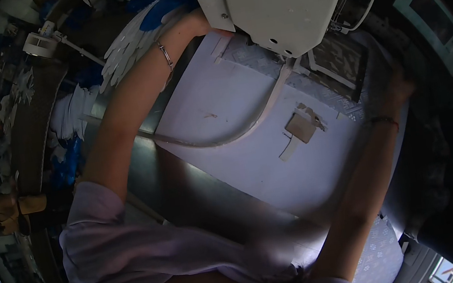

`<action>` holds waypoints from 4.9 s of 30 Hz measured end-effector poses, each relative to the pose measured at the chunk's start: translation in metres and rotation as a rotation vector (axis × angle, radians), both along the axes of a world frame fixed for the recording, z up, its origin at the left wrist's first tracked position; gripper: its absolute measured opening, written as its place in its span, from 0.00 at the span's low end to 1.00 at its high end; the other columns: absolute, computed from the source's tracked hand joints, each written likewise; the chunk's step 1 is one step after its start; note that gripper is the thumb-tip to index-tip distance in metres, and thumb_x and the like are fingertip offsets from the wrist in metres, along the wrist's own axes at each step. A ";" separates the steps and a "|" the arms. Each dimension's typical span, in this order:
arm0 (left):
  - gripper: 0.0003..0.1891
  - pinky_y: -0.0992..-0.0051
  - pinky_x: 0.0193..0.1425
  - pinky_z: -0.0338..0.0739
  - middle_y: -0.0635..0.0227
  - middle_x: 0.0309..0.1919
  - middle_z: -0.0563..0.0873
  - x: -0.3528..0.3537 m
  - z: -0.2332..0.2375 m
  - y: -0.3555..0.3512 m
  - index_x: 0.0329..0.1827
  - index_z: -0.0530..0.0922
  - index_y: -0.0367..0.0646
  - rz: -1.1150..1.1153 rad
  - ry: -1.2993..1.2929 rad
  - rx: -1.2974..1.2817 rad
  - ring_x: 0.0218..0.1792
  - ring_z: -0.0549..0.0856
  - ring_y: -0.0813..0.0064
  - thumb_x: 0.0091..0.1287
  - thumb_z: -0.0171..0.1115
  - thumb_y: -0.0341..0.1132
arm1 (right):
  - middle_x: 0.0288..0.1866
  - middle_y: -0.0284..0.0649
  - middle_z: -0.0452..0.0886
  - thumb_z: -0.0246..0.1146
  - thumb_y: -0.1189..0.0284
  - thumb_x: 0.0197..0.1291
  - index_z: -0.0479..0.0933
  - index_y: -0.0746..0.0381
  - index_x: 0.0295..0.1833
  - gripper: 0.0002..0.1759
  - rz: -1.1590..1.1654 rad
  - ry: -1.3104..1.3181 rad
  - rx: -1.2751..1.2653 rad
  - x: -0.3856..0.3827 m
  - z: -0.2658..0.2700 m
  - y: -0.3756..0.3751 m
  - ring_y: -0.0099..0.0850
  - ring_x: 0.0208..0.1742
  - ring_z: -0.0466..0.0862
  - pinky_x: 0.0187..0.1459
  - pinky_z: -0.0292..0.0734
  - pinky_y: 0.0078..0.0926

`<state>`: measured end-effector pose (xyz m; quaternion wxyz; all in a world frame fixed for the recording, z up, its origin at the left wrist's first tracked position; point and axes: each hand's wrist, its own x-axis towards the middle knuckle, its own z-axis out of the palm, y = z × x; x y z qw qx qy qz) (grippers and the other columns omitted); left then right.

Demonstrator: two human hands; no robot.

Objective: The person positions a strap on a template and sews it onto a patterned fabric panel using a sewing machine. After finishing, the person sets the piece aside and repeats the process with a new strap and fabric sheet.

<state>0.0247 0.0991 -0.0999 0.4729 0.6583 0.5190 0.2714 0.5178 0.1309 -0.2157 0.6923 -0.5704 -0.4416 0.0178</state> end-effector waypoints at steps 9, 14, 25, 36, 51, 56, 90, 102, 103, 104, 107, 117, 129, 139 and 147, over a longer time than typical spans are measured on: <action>0.21 0.67 0.60 0.78 0.61 0.58 0.82 0.033 -0.031 -0.006 0.64 0.75 0.42 0.135 -0.291 0.105 0.57 0.82 0.67 0.72 0.60 0.42 | 0.59 0.47 0.79 0.64 0.76 0.65 0.72 0.74 0.63 0.23 0.318 0.369 -0.275 0.015 -0.006 0.007 0.35 0.54 0.81 0.45 0.86 0.32; 0.25 0.65 0.62 0.77 0.54 0.59 0.81 0.040 -0.048 -0.011 0.62 0.76 0.41 0.163 0.640 0.778 0.60 0.81 0.57 0.59 0.67 0.29 | 0.57 0.45 0.79 0.62 0.71 0.69 0.73 0.68 0.64 0.21 0.343 0.427 -0.315 -0.019 0.026 -0.016 0.34 0.47 0.83 0.42 0.85 0.33; 0.15 0.66 0.50 0.80 0.52 0.45 0.88 -0.057 -0.053 0.015 0.48 0.83 0.37 0.254 0.437 0.806 0.46 0.88 0.55 0.61 0.66 0.36 | 0.44 0.38 0.86 0.63 0.62 0.65 0.82 0.62 0.51 0.16 0.484 0.030 -0.629 -0.080 0.065 0.013 0.28 0.43 0.83 0.46 0.78 0.29; 0.22 0.72 0.60 0.74 0.51 0.52 0.87 -0.083 -0.046 0.009 0.59 0.80 0.36 0.288 0.324 0.646 0.54 0.85 0.65 0.62 0.68 0.34 | 0.49 0.45 0.84 0.65 0.64 0.66 0.81 0.62 0.56 0.17 0.228 -0.765 -0.437 -0.088 0.091 -0.086 0.35 0.42 0.86 0.44 0.82 0.32; 0.22 0.74 0.55 0.76 0.56 0.51 0.88 -0.097 -0.058 0.014 0.60 0.80 0.35 0.356 0.284 0.621 0.48 0.84 0.73 0.64 0.68 0.33 | 0.37 0.41 0.76 0.66 0.63 0.64 0.74 0.59 0.67 0.27 0.260 -0.986 -0.553 -0.156 0.066 -0.243 0.38 0.31 0.81 0.37 0.81 0.34; 0.22 0.73 0.56 0.76 0.57 0.50 0.88 -0.094 -0.054 0.012 0.59 0.80 0.34 0.363 0.336 0.572 0.48 0.84 0.73 0.63 0.69 0.33 | 0.42 0.42 0.78 0.63 0.60 0.66 0.74 0.60 0.65 0.26 0.274 -0.982 -0.614 -0.157 0.072 -0.245 0.39 0.37 0.84 0.39 0.82 0.36; 0.15 0.73 0.54 0.80 0.61 0.45 0.90 -0.084 -0.064 0.010 0.51 0.87 0.48 0.300 0.172 0.736 0.46 0.89 0.68 0.60 0.72 0.34 | 0.42 0.44 0.81 0.64 0.64 0.66 0.75 0.55 0.66 0.24 0.288 -1.067 -0.642 -0.161 0.079 -0.241 0.43 0.36 0.86 0.35 0.84 0.38; 0.14 0.74 0.57 0.79 0.62 0.47 0.90 -0.080 -0.064 0.011 0.51 0.87 0.48 0.300 0.239 0.817 0.49 0.88 0.68 0.62 0.72 0.35 | 0.41 0.44 0.81 0.63 0.64 0.67 0.75 0.56 0.66 0.24 0.288 -1.084 -0.639 -0.161 0.079 -0.241 0.43 0.36 0.86 0.35 0.83 0.39; 0.14 0.73 0.57 0.79 0.62 0.47 0.90 -0.079 -0.063 0.010 0.51 0.87 0.48 0.303 0.247 0.817 0.49 0.88 0.67 0.61 0.72 0.35 | 0.41 0.44 0.81 0.62 0.64 0.67 0.75 0.57 0.66 0.23 0.286 -1.092 -0.634 -0.162 0.079 -0.241 0.43 0.36 0.86 0.35 0.83 0.39; 0.14 0.73 0.57 0.79 0.62 0.47 0.90 -0.079 -0.062 0.010 0.51 0.87 0.48 0.303 0.246 0.817 0.49 0.88 0.67 0.61 0.72 0.35 | 0.41 0.44 0.81 0.62 0.64 0.67 0.75 0.57 0.66 0.23 0.286 -1.092 -0.635 -0.162 0.079 -0.241 0.43 0.36 0.86 0.35 0.83 0.39; 0.14 0.73 0.56 0.79 0.61 0.46 0.90 -0.077 -0.061 0.010 0.50 0.88 0.48 0.306 0.271 0.832 0.48 0.89 0.66 0.61 0.72 0.36 | 0.41 0.44 0.81 0.62 0.64 0.67 0.75 0.57 0.66 0.23 0.288 -1.091 -0.641 -0.163 0.079 -0.242 0.43 0.36 0.86 0.35 0.83 0.39; 0.14 0.73 0.56 0.79 0.60 0.45 0.90 -0.080 -0.063 0.012 0.50 0.88 0.48 0.312 0.289 0.824 0.48 0.89 0.66 0.62 0.72 0.36 | 0.41 0.43 0.81 0.62 0.64 0.67 0.75 0.56 0.67 0.23 0.284 -1.100 -0.659 -0.162 0.079 -0.241 0.42 0.35 0.87 0.35 0.83 0.38; 0.18 0.69 0.57 0.80 0.58 0.48 0.89 -0.084 -0.043 0.007 0.57 0.83 0.48 0.175 0.536 0.758 0.50 0.88 0.59 0.63 0.69 0.33 | 0.41 0.45 0.81 0.63 0.64 0.66 0.76 0.58 0.65 0.23 0.262 -1.107 -0.642 -0.162 0.080 -0.242 0.44 0.36 0.87 0.35 0.84 0.39; 0.35 0.58 0.75 0.65 0.66 0.73 0.68 -0.077 0.036 -0.225 0.72 0.70 0.55 -0.589 1.011 0.674 0.74 0.66 0.63 0.59 0.70 0.29 | 0.42 0.44 0.80 0.63 0.65 0.66 0.75 0.58 0.65 0.23 0.342 -1.063 -0.544 -0.153 0.072 -0.241 0.42 0.36 0.86 0.37 0.85 0.37; 0.21 0.63 0.69 0.70 0.66 0.56 0.84 -0.032 -0.016 -0.214 0.56 0.82 0.48 -0.785 0.537 0.966 0.62 0.79 0.68 0.57 0.69 0.32 | 0.44 0.36 0.74 0.62 0.74 0.56 0.79 0.50 0.60 0.24 0.881 -1.228 -0.016 -0.272 0.126 -0.310 0.32 0.44 0.82 0.44 0.82 0.33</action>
